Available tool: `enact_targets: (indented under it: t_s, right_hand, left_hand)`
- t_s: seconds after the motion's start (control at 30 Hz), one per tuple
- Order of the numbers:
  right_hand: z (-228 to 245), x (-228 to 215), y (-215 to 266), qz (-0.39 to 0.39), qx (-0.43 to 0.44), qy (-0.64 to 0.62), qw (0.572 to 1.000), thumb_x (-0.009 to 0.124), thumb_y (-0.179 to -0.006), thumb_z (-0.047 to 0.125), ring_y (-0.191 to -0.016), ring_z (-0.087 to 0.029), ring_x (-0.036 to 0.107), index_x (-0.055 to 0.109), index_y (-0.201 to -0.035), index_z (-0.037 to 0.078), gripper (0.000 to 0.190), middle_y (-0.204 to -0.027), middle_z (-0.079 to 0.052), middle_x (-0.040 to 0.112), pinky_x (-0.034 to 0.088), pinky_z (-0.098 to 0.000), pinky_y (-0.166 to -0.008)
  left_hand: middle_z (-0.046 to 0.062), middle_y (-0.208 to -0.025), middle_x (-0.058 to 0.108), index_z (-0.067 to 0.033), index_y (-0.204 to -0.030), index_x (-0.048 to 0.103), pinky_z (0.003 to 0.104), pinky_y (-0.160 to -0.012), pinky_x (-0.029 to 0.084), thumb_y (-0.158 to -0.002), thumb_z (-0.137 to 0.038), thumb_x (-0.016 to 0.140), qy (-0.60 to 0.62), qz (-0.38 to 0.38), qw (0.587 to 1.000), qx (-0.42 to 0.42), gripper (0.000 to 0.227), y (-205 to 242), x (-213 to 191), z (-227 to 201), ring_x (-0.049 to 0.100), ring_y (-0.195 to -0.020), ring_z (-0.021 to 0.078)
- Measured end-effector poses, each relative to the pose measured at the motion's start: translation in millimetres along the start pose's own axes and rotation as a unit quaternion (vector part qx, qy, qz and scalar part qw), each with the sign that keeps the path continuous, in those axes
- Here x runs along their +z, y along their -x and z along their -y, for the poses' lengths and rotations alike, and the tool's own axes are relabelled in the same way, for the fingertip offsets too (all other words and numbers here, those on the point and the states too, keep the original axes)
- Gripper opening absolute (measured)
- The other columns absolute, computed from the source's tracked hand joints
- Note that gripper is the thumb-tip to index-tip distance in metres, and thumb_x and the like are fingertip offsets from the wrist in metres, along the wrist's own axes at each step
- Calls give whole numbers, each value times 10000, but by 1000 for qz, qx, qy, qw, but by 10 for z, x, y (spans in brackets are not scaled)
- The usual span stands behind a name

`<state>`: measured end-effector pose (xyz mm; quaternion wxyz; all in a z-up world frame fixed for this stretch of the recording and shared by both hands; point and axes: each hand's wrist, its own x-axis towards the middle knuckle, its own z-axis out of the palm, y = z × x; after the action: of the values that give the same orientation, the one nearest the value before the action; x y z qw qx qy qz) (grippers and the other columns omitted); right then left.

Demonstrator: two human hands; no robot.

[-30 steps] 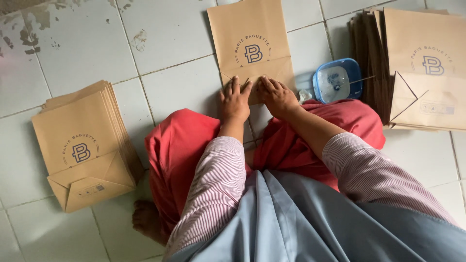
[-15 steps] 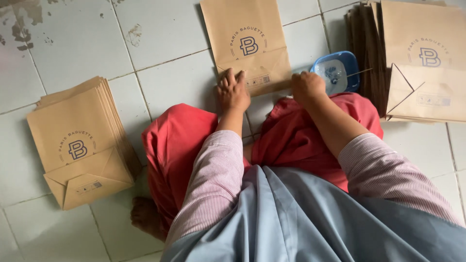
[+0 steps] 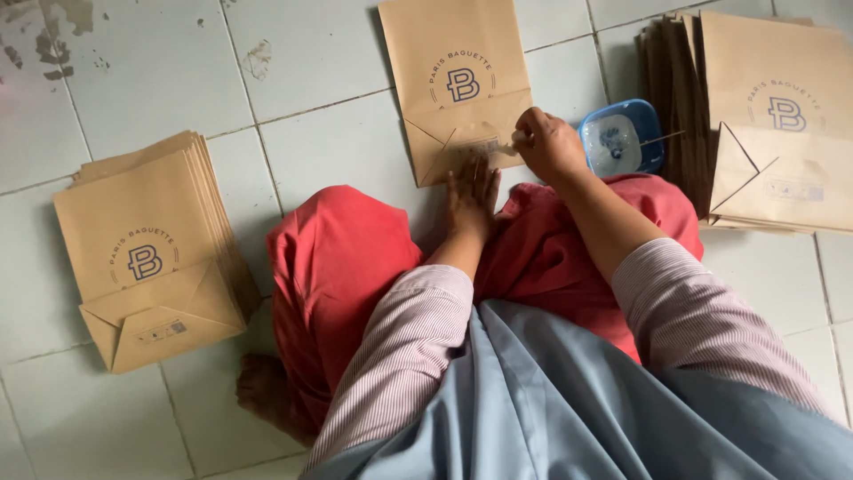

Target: Applying glue and folding paper bags to assemble them

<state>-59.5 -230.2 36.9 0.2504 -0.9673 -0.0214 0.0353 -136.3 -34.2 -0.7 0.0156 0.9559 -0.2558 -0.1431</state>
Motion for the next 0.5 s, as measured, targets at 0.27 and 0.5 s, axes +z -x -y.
enact_targets:
  t_s: [0.27,0.5]
  right_hand:
    - [115,784,-448,-39,-83,-40,995,742,-886,148,-904,-352,712,681,-1121,178,245,-971,-90,673,605,-463,-777]
    - [271,1018,-675,-57,-102,-45,992,777,-891,167,-929,-328,715,769,-1077,197,188,-1005,-62,657,609,-442,-815]
  left_hand:
    - [75,-1749,-39,-259,-1669,37,750,-1234,-27,-931,-818,390,62,173,983,1,991,-114,-579,166,-7,-1613,284]
    - [57,-1744,-64,-271,-1662,-26,781,-1212,-23,-931,-814,369,61,191,980,11,992,-167,-375,204,-49,-1607,301]
